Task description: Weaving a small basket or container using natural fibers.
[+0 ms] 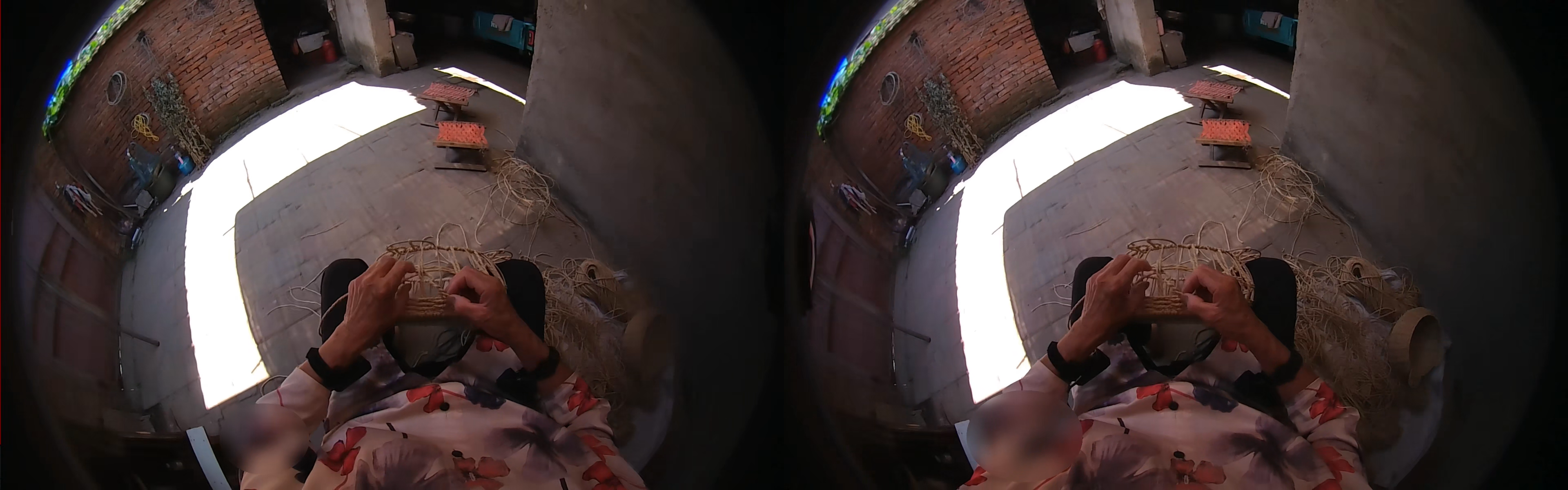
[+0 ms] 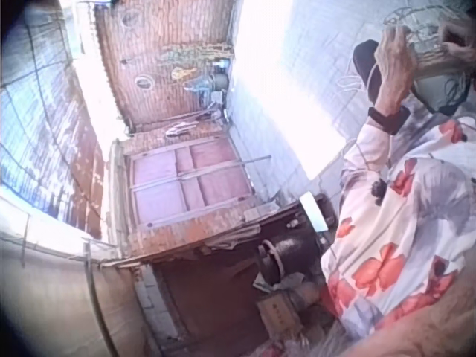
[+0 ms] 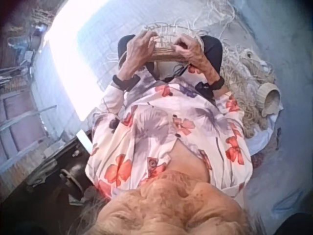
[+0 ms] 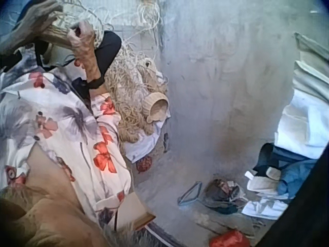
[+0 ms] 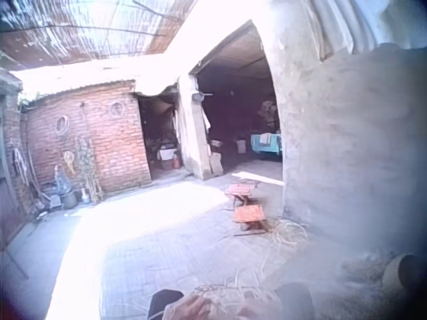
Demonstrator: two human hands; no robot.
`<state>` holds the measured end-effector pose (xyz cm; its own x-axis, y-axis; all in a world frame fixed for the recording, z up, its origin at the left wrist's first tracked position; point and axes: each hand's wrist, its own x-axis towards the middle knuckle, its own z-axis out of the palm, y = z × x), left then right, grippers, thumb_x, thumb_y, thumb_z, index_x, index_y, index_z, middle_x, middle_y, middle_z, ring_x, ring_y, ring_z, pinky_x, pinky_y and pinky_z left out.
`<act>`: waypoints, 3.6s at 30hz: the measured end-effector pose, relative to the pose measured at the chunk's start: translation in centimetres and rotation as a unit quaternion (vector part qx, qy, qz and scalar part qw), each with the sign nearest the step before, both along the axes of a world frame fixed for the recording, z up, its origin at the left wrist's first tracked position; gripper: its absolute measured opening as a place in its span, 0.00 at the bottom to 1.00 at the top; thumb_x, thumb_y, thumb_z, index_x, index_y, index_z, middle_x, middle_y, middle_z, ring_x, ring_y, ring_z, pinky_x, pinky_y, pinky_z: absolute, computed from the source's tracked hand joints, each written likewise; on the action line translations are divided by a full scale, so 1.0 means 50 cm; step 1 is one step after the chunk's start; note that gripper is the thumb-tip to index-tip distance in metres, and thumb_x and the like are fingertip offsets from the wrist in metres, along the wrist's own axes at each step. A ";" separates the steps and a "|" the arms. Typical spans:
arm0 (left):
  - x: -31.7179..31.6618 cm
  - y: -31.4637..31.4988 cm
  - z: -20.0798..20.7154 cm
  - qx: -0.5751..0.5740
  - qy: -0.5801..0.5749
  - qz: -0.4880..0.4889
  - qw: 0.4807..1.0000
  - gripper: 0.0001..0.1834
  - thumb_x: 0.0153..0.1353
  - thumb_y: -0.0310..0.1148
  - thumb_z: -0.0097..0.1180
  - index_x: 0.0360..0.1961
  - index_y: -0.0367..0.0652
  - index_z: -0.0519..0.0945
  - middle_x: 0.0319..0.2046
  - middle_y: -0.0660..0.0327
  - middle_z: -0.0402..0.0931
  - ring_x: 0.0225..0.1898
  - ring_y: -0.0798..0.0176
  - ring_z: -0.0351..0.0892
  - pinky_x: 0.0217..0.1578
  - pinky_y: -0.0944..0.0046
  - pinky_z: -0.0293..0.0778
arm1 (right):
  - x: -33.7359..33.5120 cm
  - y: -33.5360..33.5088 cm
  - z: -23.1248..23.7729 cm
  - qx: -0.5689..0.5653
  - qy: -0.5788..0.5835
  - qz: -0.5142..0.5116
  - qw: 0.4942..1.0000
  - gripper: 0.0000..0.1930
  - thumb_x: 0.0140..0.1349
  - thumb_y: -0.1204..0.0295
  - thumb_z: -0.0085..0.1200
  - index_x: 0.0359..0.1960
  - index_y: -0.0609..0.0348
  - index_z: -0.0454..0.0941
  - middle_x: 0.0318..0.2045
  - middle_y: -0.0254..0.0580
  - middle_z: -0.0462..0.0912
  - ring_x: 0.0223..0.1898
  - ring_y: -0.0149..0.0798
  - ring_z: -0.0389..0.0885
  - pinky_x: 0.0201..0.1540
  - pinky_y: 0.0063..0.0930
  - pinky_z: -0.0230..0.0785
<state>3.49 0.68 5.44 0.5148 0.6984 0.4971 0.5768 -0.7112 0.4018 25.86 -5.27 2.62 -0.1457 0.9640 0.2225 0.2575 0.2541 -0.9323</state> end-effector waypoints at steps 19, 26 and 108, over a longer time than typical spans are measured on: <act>-0.072 0.012 0.008 -0.199 0.006 -0.052 0.979 0.11 0.58 0.35 0.61 0.33 0.38 0.82 0.29 0.55 0.79 0.31 0.53 0.81 0.35 0.58 0.75 | -0.051 0.010 0.003 0.155 -0.182 -0.077 0.968 0.07 0.51 0.79 0.61 0.30 0.59 0.74 0.29 0.45 0.77 0.31 0.49 0.81 0.34 0.39 0.73; -0.112 0.005 -0.004 -0.187 -0.051 -0.103 0.976 0.07 0.54 0.32 0.63 0.31 0.40 0.85 0.41 0.56 0.77 0.42 0.53 0.81 0.43 0.57 0.76 | -0.060 0.003 0.015 0.149 -0.186 -0.099 0.966 0.08 0.51 0.81 0.59 0.31 0.58 0.74 0.29 0.46 0.76 0.32 0.51 0.81 0.35 0.41 0.73; -0.095 -0.022 -0.049 -0.230 -0.142 -0.053 0.961 0.12 0.62 0.35 0.59 0.32 0.34 0.79 0.39 0.54 0.74 0.42 0.52 0.77 0.46 0.58 0.71 | -0.020 0.016 0.048 0.194 -0.158 -0.083 0.965 0.13 0.54 0.86 0.48 0.38 0.62 0.81 0.35 0.47 0.80 0.36 0.47 0.81 0.40 0.32 0.72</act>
